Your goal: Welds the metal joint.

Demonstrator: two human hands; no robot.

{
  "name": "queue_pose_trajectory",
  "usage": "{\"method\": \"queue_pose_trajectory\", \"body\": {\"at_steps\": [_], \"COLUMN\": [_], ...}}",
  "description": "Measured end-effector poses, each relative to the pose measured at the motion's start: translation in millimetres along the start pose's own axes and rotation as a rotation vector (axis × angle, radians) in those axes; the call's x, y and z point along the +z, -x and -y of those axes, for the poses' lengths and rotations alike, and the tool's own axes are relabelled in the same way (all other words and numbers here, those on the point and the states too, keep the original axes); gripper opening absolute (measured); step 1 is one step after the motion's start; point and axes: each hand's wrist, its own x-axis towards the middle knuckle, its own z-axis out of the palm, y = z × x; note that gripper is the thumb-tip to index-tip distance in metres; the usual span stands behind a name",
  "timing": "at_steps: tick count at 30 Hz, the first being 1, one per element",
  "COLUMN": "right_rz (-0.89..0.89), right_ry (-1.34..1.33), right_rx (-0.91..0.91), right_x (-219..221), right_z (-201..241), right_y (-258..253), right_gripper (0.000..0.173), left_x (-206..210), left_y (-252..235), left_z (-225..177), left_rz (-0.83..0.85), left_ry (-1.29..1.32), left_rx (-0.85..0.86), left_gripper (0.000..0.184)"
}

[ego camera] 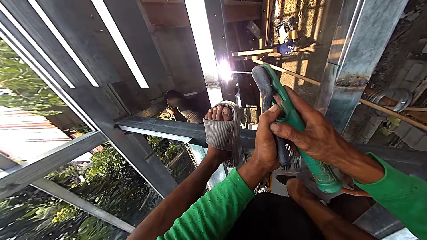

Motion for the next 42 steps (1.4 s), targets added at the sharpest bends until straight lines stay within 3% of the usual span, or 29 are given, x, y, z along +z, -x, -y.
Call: {"method": "queue_pose_trajectory", "body": {"at_steps": [6, 15, 42], "right_rz": [-0.014, -0.001, 0.005], "right_ry": [0.035, -0.026, -0.021], "right_rx": [-0.012, 0.059, 0.085], "right_x": [0, 5, 6], "right_z": [2, -2, 0], "right_y": [-2, 15, 11], "right_gripper": [0.101, 0.087, 0.090], "left_x": [0, -1, -2], "left_y": [-2, -2, -2], "left_z": [-1, -1, -2], "left_rz": [-0.005, -0.012, -0.013], "left_ry": [-0.006, -0.010, -0.019], "left_rx": [0.001, 0.000, -0.007], "left_gripper": [0.039, 0.040, 0.044]}}
